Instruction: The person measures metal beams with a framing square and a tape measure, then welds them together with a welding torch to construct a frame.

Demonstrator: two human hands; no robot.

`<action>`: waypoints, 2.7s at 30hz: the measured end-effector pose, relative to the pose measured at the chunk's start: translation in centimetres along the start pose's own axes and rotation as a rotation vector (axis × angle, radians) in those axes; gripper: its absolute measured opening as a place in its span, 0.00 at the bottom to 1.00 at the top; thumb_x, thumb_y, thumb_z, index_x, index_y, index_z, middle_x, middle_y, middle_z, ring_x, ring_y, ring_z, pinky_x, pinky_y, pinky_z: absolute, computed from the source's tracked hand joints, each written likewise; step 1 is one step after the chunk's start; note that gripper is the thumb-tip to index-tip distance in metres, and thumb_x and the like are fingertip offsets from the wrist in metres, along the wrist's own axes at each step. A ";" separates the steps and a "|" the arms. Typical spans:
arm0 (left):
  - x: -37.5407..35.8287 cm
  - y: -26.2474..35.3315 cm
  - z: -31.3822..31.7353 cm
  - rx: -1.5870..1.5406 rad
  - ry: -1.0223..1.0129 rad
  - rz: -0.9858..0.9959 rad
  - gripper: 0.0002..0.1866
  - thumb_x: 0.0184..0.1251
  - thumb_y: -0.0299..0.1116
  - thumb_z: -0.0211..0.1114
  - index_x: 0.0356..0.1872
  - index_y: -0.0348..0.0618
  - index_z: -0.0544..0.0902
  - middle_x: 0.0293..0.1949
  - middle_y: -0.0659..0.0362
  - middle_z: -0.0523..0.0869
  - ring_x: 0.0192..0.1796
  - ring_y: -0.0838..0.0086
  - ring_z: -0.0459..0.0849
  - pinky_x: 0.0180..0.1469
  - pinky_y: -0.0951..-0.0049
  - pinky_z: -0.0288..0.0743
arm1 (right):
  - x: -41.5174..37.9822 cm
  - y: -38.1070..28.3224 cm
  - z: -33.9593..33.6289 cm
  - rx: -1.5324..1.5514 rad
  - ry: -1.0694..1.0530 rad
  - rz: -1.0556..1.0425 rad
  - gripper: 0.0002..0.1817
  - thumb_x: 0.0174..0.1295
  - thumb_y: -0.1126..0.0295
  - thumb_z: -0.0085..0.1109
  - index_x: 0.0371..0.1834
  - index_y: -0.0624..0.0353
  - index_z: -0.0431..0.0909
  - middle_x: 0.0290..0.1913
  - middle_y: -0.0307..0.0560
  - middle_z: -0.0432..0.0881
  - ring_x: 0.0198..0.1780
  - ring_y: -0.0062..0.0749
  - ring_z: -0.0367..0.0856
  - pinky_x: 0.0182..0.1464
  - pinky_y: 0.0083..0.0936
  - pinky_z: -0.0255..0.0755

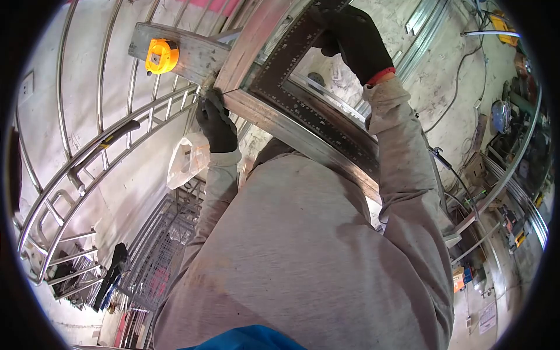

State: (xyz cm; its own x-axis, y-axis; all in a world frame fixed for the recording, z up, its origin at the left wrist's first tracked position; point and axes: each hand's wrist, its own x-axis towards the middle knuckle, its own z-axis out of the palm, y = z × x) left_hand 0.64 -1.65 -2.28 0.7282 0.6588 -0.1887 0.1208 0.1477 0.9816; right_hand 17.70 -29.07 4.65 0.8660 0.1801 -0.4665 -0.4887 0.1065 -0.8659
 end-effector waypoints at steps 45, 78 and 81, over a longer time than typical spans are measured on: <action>1.6 -4.6 -3.9 -0.067 -0.124 -0.155 0.17 0.86 0.30 0.50 0.66 0.29 0.67 0.68 0.38 0.77 0.72 0.53 0.78 0.78 0.57 0.70 | 0.9 0.0 1.3 0.034 -0.079 0.036 0.15 0.76 0.58 0.59 0.45 0.60 0.81 0.29 0.47 0.85 0.27 0.33 0.86 0.29 0.30 0.82; 2.5 -2.1 -3.0 0.461 -0.227 0.277 0.25 0.83 0.41 0.48 0.69 0.32 0.73 0.61 0.40 0.82 0.61 0.49 0.84 0.59 0.56 0.82 | 2.8 1.2 0.7 0.036 -0.143 0.032 0.24 0.78 0.53 0.54 0.41 0.67 0.83 0.31 0.56 0.88 0.28 0.44 0.90 0.32 0.41 0.87; 2.7 -2.6 -3.2 0.384 -0.213 0.203 0.25 0.84 0.42 0.48 0.69 0.32 0.73 0.63 0.43 0.82 0.61 0.53 0.85 0.58 0.60 0.83 | 2.7 1.2 0.5 0.048 -0.184 0.001 0.24 0.78 0.52 0.54 0.40 0.67 0.83 0.30 0.57 0.88 0.28 0.44 0.90 0.32 0.41 0.87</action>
State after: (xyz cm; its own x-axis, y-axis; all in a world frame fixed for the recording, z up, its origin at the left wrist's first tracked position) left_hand 0.12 2.15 -5.42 0.8799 0.4746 -0.0221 0.1735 -0.2777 0.9449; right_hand 19.40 -27.95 2.39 0.8336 0.3558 -0.4226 -0.4978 0.1523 -0.8538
